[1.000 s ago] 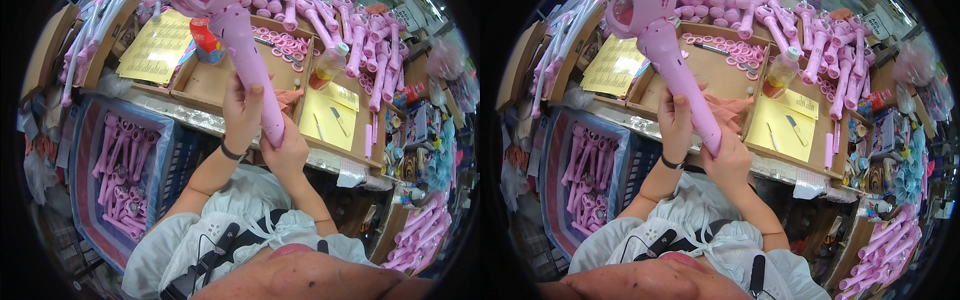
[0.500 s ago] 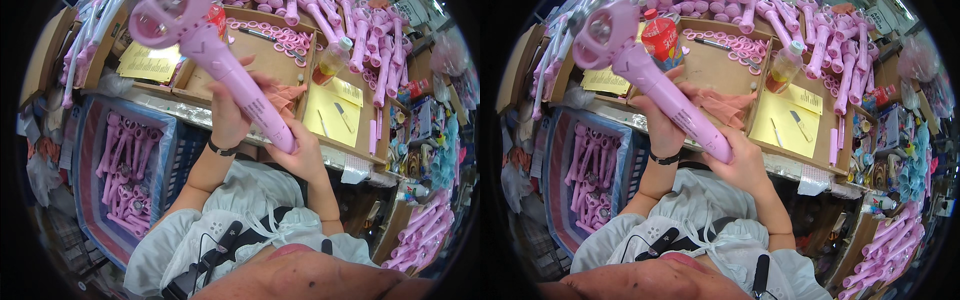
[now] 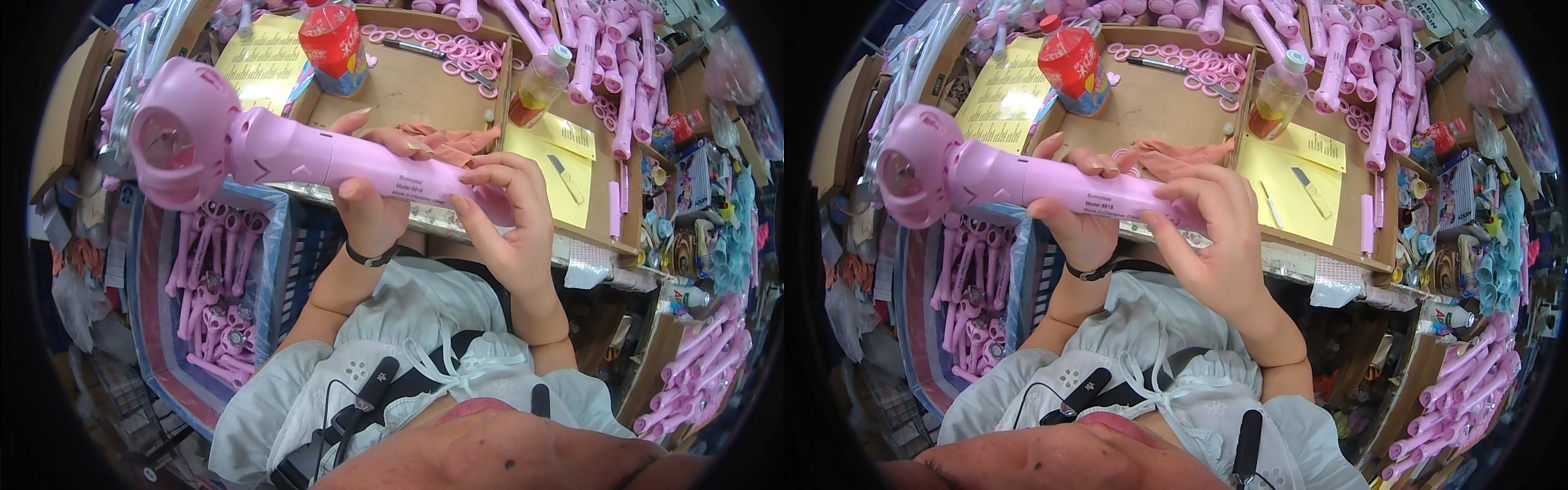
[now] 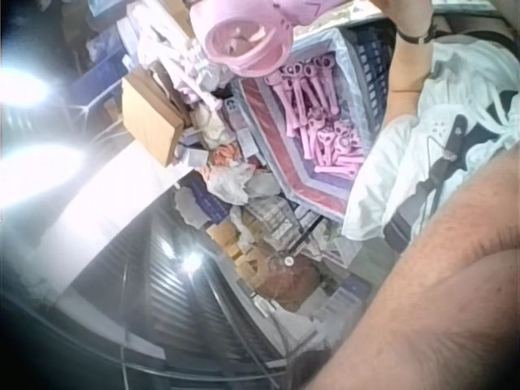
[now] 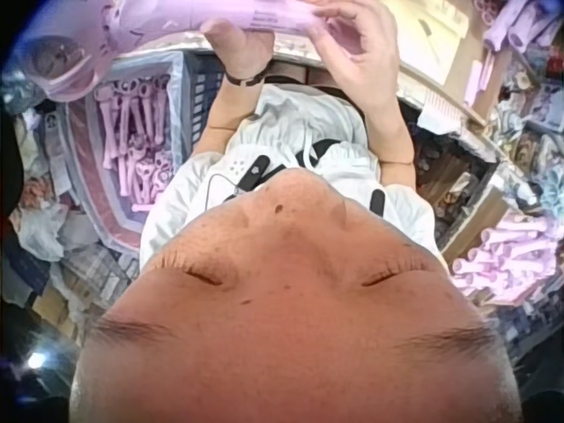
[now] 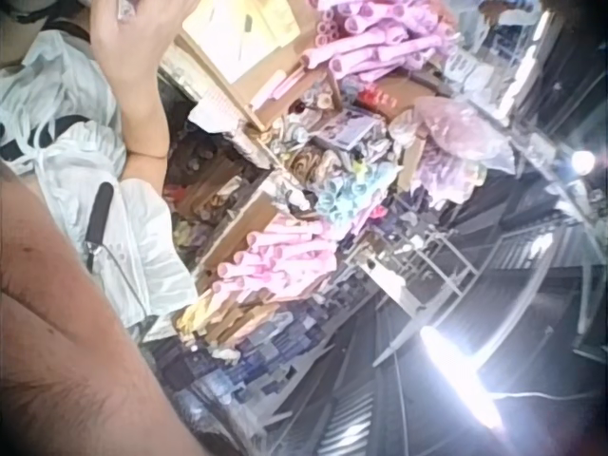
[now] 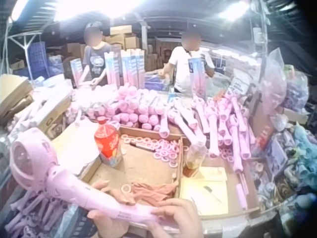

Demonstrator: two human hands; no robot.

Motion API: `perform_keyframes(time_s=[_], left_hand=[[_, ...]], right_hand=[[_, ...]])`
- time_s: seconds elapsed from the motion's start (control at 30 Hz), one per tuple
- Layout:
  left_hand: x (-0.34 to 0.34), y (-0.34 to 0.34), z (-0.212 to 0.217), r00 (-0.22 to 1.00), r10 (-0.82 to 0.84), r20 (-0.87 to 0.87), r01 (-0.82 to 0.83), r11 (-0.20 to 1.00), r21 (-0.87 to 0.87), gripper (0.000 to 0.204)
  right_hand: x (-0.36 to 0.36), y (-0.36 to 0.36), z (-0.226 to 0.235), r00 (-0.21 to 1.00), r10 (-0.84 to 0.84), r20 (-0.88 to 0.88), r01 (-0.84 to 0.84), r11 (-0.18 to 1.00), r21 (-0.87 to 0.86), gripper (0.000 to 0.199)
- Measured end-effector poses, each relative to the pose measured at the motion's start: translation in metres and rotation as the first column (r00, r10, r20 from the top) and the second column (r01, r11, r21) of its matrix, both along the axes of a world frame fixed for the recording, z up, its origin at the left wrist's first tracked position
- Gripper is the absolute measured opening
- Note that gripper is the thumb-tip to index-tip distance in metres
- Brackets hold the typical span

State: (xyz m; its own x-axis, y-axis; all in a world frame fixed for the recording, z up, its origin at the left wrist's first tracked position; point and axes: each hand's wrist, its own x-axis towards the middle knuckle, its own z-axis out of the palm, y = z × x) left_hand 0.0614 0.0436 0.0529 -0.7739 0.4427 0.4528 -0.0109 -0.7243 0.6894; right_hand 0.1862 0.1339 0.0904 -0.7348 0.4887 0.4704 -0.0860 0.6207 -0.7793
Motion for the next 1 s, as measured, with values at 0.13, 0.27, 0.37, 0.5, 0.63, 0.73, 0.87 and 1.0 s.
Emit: perform_keyframes(time_s=[0.13,0.27,0.37,0.5,0.63,0.73,0.87,1.0], left_hand=[[-0.001,0.0,-0.004,0.995,-0.038,-0.098,0.048,0.993,0.103,0.087],[0.0,-0.002,-0.006,0.994,-0.019,-0.103,0.03,0.994,0.106,0.087],[0.003,-0.002,-0.007,0.991,0.004,-0.136,0.018,0.987,0.16,0.087],[0.008,-0.001,-0.003,0.994,-0.004,-0.109,0.03,0.971,0.236,0.088],[0.015,-0.003,0.002,0.998,0.063,-0.016,-0.059,0.984,0.17,0.094],[0.019,-0.003,0.004,0.995,0.078,0.054,-0.085,0.985,0.153,0.099],[0.02,-0.001,0.005,0.999,0.049,0.016,-0.051,0.992,0.119,0.096],[0.02,-0.001,0.004,0.999,0.043,0.024,-0.046,0.993,0.108,0.085]], right_hand=[[0.0,-0.001,-0.002,0.999,0.044,-0.018,-0.045,0.998,-0.036,0.019],[-0.001,-0.003,-0.007,0.99,0.016,-0.137,0.001,0.992,0.124,0.022],[-0.007,-0.003,-0.014,0.955,0.044,-0.293,0.057,0.943,0.328,0.025],[-0.014,-0.001,-0.024,0.896,0.097,-0.433,0.13,0.876,0.465,0.031],[-0.017,-0.001,-0.032,0.885,0.05,-0.463,0.211,0.844,0.494,0.031],[-0.02,0.001,-0.036,0.871,0.061,-0.488,0.227,0.83,0.509,0.03],[-0.028,0.005,-0.042,0.851,0.083,-0.518,0.239,0.817,0.524,0.026],[-0.029,0.008,-0.041,0.855,0.08,-0.512,0.265,0.782,0.565,0.025]])
